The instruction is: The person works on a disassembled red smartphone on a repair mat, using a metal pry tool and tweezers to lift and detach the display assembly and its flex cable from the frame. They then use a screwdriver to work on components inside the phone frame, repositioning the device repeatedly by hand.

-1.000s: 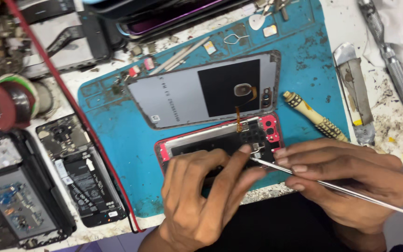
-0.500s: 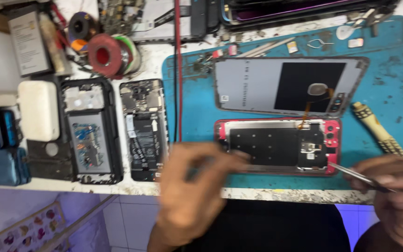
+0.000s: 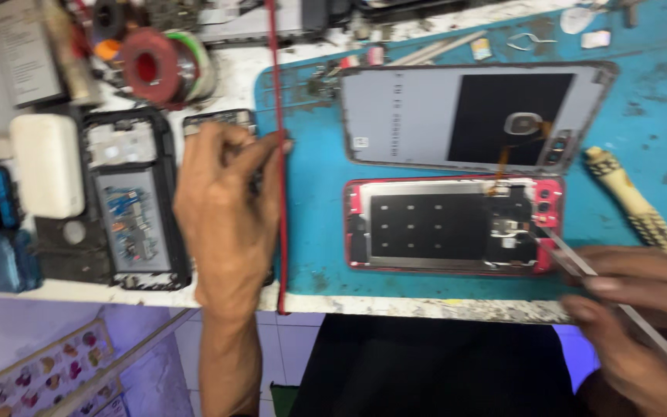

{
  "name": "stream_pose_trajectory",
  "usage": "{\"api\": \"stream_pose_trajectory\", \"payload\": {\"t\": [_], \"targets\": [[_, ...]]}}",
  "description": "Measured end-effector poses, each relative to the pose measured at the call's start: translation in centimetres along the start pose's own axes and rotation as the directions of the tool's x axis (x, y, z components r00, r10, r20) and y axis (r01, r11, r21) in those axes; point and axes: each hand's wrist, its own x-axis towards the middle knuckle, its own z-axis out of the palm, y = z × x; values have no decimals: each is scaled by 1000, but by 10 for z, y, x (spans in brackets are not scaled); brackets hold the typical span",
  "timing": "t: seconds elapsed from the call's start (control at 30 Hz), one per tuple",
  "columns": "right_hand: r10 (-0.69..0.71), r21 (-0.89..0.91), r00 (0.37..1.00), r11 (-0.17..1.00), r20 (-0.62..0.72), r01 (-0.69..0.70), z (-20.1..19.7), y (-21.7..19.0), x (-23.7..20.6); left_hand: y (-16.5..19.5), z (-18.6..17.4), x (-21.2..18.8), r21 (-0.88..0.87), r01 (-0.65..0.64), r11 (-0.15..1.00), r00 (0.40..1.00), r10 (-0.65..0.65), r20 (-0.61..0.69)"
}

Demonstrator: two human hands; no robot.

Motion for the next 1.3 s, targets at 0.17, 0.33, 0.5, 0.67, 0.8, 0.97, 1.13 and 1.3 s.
{"api": "stream_pose_trajectory", "payload": {"t": [0.17, 0.33, 0.5, 0.67, 0.8, 0.97, 1.13, 1.3], "targets": [[-43, -139, 992, 990, -115, 26, 15, -50, 38, -3, 20, -3, 79, -18, 997, 1000, 19, -20], [34, -204, 996, 978, -82, -50, 13, -62, 57, -22, 25, -22, 121, -39, 992, 995, 51, -91], [27, -243, 999, 970, -16, -30, 11, -63, 77, 15, 9, -34, -100, 421, 901, 905, -410, 115], [86, -328, 996, 940, -28, -91, 24, -64, 93, 67, 43, -27, -213, -581, 785, 761, 617, 200], [158, -395, 987, 908, 6, -143, 25, -62, 100, 66, 70, -20, -232, -604, 763, 730, 646, 223], [67, -375, 982, 927, 176, 4, 16, -49, 113, 60, 84, -22, -267, -545, 795, 740, 606, 292], [161, -405, 969, 912, 188, -73, 20, -49, 119, 55, 92, -27, -268, -524, 809, 741, 588, 326], [190, -424, 969, 899, 157, -107, 23, -52, 125, 50, 96, -30, -247, -549, 798, 735, 602, 312]]}}
